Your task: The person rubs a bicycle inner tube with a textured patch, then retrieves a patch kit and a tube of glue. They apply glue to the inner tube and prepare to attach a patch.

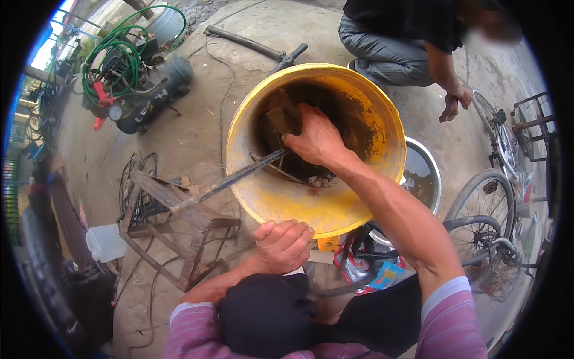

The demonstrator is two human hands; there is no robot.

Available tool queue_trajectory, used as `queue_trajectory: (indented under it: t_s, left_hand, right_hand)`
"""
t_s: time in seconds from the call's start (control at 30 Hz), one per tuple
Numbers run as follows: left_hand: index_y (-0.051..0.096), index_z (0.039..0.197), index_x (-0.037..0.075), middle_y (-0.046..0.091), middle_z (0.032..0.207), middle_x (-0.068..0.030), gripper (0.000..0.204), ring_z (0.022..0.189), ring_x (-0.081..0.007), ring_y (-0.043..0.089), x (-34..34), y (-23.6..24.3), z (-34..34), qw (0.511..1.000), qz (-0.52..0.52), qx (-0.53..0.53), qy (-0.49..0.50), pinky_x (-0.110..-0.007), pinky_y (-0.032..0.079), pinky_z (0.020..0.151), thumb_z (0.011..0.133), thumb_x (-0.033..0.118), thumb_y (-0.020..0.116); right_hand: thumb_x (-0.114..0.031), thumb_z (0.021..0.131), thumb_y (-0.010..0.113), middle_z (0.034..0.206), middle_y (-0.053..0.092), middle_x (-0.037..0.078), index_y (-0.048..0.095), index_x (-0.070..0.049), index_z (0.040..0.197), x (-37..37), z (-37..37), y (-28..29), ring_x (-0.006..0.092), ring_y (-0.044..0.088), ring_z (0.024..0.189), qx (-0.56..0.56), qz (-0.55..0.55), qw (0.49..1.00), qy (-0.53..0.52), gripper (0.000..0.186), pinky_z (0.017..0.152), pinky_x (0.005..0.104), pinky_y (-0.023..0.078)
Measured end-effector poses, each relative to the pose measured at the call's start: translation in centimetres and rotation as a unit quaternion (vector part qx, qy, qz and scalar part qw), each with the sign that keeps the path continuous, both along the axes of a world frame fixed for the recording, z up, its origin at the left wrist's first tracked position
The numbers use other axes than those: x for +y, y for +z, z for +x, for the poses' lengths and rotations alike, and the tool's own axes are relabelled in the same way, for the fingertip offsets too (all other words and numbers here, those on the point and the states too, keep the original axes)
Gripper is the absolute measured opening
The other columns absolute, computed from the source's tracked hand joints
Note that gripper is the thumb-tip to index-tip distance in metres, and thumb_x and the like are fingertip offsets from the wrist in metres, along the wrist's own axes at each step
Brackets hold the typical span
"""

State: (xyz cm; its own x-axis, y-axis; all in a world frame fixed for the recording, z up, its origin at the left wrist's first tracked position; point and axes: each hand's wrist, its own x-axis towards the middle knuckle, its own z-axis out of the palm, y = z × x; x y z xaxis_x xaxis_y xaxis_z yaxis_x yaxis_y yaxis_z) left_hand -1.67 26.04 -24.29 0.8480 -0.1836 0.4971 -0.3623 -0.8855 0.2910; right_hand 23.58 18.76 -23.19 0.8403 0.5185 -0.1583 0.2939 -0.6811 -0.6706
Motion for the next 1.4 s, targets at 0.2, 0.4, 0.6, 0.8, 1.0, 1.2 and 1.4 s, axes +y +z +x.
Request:
queue_trajectory:
  t_s: [0.2,0.4,0.6,0.8,1.0,1.2,1.4]
  left_hand:
    - [0.072,0.102,0.014,0.069,0.104,0.0030,0.028,0.098,-0.0148,0.066,0.1,-0.7,-0.3,0.999,0.000,-0.009,-0.031,-0.036,0.035,0.099,0.075,0.019,0.070]
    - [0.070,0.098,0.015,0.069,0.101,0.0034,0.026,0.097,-0.0143,0.066,0.1,-0.9,0.0,0.999,-0.015,-0.023,-0.026,-0.034,0.037,0.094,0.072,0.015,0.070]
    - [0.070,0.098,0.014,0.069,0.101,0.0028,0.028,0.098,-0.0147,0.065,0.9,-0.3,0.0,0.999,-0.017,-0.001,-0.034,-0.034,0.039,0.092,0.071,0.017,0.072]
    - [0.074,0.103,0.012,0.070,0.103,0.0028,0.029,0.098,-0.0145,0.064,0.7,-0.5,0.4,1.000,-0.016,-0.002,-0.025,-0.036,0.038,0.097,0.075,0.018,0.075]
    - [0.074,0.104,0.015,0.070,0.103,0.0043,0.026,0.097,-0.0132,0.064,0.3,-0.3,1.0,1.000,-0.014,-0.017,-0.011,-0.036,0.035,0.104,0.078,0.016,0.075]
    - [0.074,0.103,0.016,0.070,0.103,0.0048,0.025,0.096,-0.0130,0.063,-0.1,-0.4,1.1,1.000,-0.017,-0.020,-0.003,-0.037,0.033,0.107,0.078,0.016,0.075]
    - [0.074,0.102,0.016,0.071,0.102,0.0044,0.026,0.097,-0.0133,0.063,-0.1,-0.1,1.7,0.999,-0.024,-0.022,0.009,-0.038,0.031,0.107,0.076,0.016,0.077]
  right_hand:
    - [-0.043,0.079,0.081,0.135,0.063,0.027,0.051,-0.002,0.143,3.5,2.6,-6.6,0.0427,0.062,0.125,-0.025,0.021,0.999,-0.044,0.082,0.108,0.0482,0.050]
    - [-0.051,0.084,0.074,0.120,0.073,0.022,0.073,-0.007,0.123,3.1,3.1,-7.2,0.0373,0.070,0.114,0.093,-0.056,0.989,0.101,0.059,0.099,0.0489,0.055]
    - [-0.023,0.079,0.068,0.107,0.075,0.022,0.078,-0.007,0.110,0.9,-0.1,-2.6,0.0399,0.071,0.103,0.120,-0.009,0.954,0.275,0.036,0.092,0.0454,0.056]
    - [-0.020,0.077,0.074,0.101,0.074,0.011,0.079,-0.009,0.103,-4.9,-1.0,-1.2,0.0351,0.064,0.106,0.005,0.015,0.945,0.328,0.029,0.095,0.0438,0.052]
    - [-0.011,0.077,0.073,0.097,0.072,0.015,0.077,-0.004,0.099,-9.9,0.2,1.0,0.0355,0.064,0.103,0.004,0.033,0.947,0.319,0.024,0.093,0.0454,0.053]
    - [-0.014,0.080,0.068,0.106,0.071,0.021,0.076,-0.003,0.104,-11.8,-0.5,1.8,0.0405,0.063,0.112,0.011,0.013,0.963,0.269,0.028,0.100,0.0481,0.051]
    - [-0.007,0.081,0.063,0.106,0.072,0.020,0.073,-0.003,0.112,-12.8,-1.0,2.8,0.0399,0.064,0.110,-0.078,-0.007,0.970,0.231,0.034,0.099,0.0487,0.052]
